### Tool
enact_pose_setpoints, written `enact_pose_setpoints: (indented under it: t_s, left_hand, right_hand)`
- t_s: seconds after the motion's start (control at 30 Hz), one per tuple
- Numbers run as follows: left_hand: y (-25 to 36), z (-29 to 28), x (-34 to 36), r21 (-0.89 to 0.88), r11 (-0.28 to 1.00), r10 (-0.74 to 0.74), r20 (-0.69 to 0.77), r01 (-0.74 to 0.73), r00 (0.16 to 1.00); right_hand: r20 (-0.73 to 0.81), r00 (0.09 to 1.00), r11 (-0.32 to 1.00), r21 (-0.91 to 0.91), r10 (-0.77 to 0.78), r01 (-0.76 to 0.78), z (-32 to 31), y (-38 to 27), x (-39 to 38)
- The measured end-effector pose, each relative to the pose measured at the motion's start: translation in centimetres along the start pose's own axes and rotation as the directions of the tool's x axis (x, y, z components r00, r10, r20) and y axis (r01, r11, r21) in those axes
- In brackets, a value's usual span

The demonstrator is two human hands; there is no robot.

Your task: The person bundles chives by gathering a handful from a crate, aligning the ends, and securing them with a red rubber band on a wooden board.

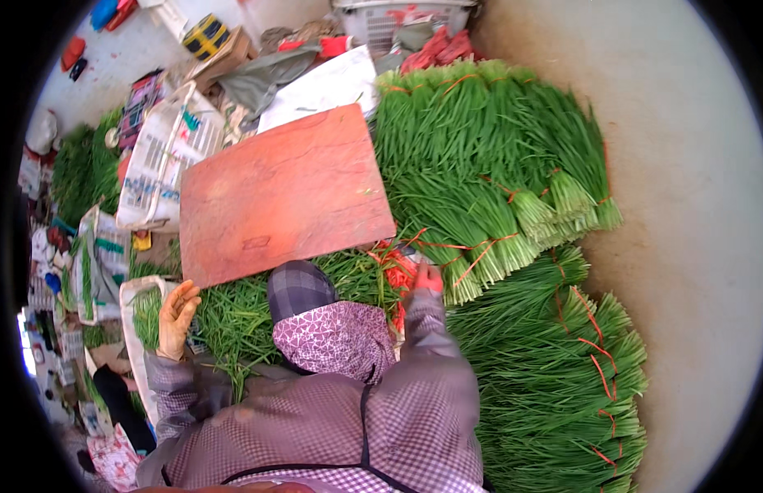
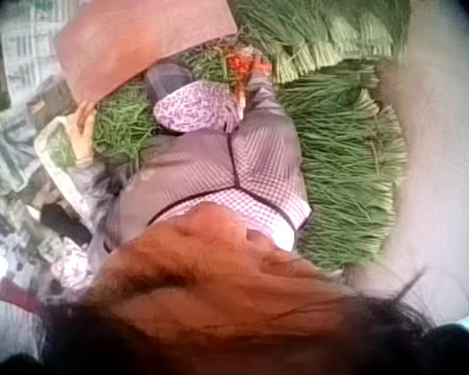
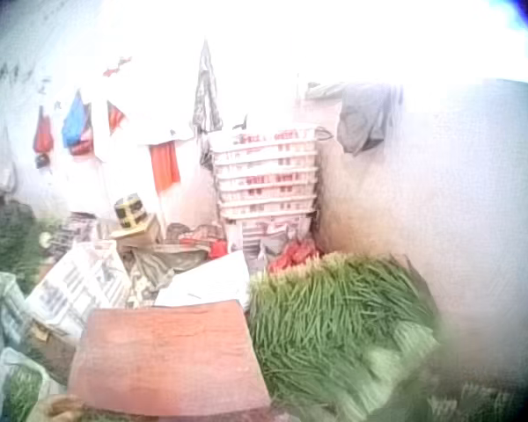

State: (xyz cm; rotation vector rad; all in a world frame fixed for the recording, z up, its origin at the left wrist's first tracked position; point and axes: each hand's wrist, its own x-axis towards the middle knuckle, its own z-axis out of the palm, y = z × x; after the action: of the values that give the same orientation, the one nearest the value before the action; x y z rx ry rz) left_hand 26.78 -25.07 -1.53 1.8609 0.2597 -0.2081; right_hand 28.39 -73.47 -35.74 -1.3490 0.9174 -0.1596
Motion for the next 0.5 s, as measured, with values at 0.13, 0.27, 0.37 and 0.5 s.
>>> enact_pose_setpoints:
  t_s: [0.13, 0.27, 0.37, 0.5]
  left_hand:
    - [-1.5, -1.9, -1.1, 0.017, 0.998, -0.056, -0.013, 0.056, 0.998]
    - [-3.3, -2.7, -2.4, 0.017, 0.992, -0.122, -0.037, 0.122, 0.992]
    - [-3.9, -2.0, -2.4, 0.027, 0.988, -0.152, -0.031, 0.153, 0.988]
    - [-5.0, -2.3, -2.3, 0.038, 0.986, -0.166, 0.012, 0.165, 0.986]
  right_hand:
    - [0.099, 0.877, 0.882, -0.093, 0.470, -0.462, -4.3, 10.2, -2.6]
    - [0.173, 0.776, 0.788, -0.259, 0.606, -0.558, -4.3, 12.3, -3.9]
    - [0.192, 0.781, 0.778, -0.382, 0.595, -0.499, -3.2, 12.2, -3.6]
    - [0.432, 0.824, 0.429, -0.864, 0.366, 0.263, -3.8, 10.3, -4.2]
